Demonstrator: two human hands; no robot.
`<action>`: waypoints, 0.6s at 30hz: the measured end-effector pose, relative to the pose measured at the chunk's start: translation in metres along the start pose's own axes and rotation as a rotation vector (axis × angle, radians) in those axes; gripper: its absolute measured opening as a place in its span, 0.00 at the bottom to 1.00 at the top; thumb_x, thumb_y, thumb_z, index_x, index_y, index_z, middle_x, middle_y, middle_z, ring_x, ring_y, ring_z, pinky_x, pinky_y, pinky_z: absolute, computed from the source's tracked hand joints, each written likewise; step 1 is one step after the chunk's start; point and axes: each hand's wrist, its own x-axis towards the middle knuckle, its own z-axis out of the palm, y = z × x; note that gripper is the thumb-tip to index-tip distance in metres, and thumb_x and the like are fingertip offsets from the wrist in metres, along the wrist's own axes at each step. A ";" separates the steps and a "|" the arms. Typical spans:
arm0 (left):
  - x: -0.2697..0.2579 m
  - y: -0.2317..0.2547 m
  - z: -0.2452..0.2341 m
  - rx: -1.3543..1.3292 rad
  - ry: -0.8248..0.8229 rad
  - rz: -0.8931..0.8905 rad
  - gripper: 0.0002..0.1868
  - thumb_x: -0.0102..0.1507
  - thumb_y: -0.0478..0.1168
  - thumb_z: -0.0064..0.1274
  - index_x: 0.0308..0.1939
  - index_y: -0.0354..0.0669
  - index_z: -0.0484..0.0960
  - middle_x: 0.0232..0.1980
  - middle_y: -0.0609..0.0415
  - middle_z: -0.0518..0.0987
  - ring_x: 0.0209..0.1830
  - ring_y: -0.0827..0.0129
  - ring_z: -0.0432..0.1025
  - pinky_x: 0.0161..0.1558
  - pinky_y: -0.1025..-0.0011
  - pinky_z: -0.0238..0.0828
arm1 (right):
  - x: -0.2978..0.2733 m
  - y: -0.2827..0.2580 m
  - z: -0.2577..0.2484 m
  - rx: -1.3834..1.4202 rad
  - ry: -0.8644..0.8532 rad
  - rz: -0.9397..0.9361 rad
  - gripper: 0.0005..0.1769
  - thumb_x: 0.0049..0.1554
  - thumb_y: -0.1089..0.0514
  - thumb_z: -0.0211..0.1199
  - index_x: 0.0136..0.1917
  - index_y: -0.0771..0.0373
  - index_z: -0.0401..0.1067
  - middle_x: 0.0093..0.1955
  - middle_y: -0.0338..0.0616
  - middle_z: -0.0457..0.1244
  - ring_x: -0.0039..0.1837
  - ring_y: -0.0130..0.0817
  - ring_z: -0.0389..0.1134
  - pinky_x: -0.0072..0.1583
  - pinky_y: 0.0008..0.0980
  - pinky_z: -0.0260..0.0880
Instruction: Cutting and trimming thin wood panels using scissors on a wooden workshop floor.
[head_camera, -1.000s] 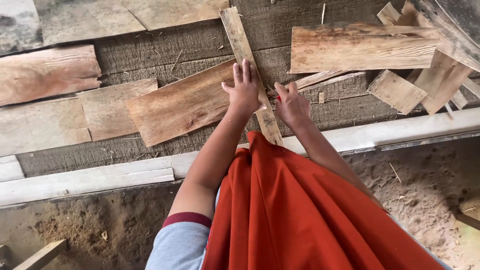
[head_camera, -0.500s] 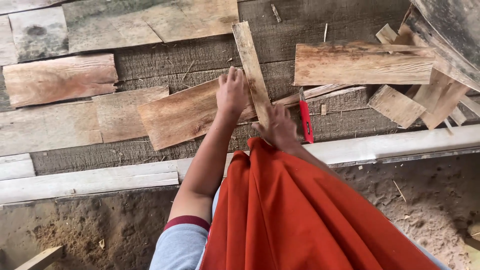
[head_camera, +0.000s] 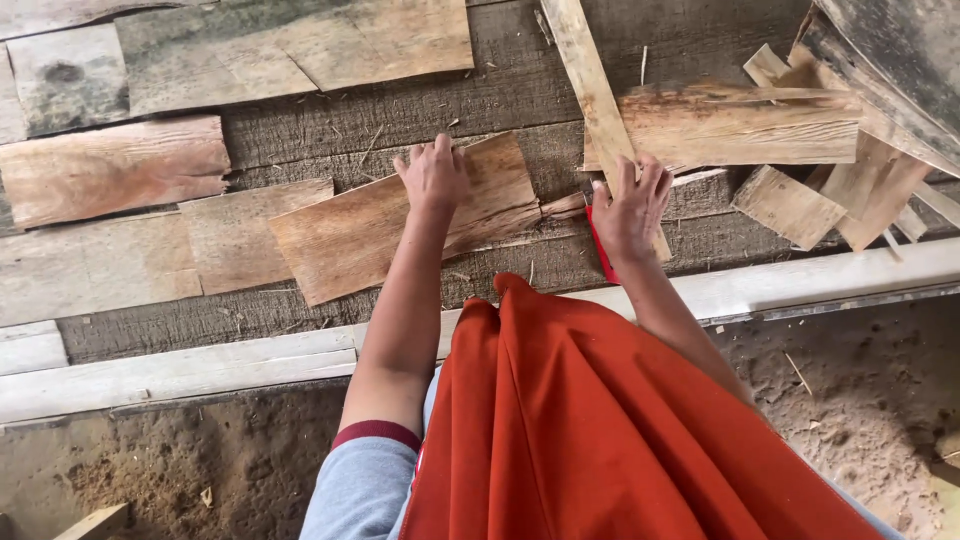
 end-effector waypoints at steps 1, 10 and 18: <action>-0.002 0.004 -0.009 0.002 -0.004 0.003 0.14 0.69 0.57 0.39 0.45 0.57 0.72 0.45 0.59 0.77 0.58 0.60 0.69 0.67 0.31 0.50 | -0.005 -0.008 0.003 -0.001 -0.003 0.005 0.29 0.46 0.57 0.79 0.59 0.58 0.71 0.61 0.46 0.53 0.61 0.50 0.58 0.55 0.47 0.65; -0.015 0.015 -0.058 -0.068 0.010 -0.019 0.10 0.66 0.52 0.39 0.40 0.57 0.73 0.38 0.54 0.81 0.45 0.55 0.77 0.52 0.50 0.60 | -0.029 -0.063 -0.015 0.555 -0.632 0.705 0.12 0.55 0.40 0.68 0.44 0.45 0.74 0.36 0.35 0.69 0.43 0.38 0.73 0.45 0.42 0.70; -0.030 0.028 -0.080 -0.197 0.063 0.015 0.08 0.65 0.49 0.38 0.38 0.60 0.73 0.37 0.56 0.80 0.44 0.57 0.77 0.51 0.58 0.57 | -0.012 -0.062 -0.035 1.981 -0.687 1.339 0.22 0.63 0.36 0.54 0.55 0.53 0.78 0.52 0.50 0.72 0.56 0.45 0.75 0.55 0.43 0.77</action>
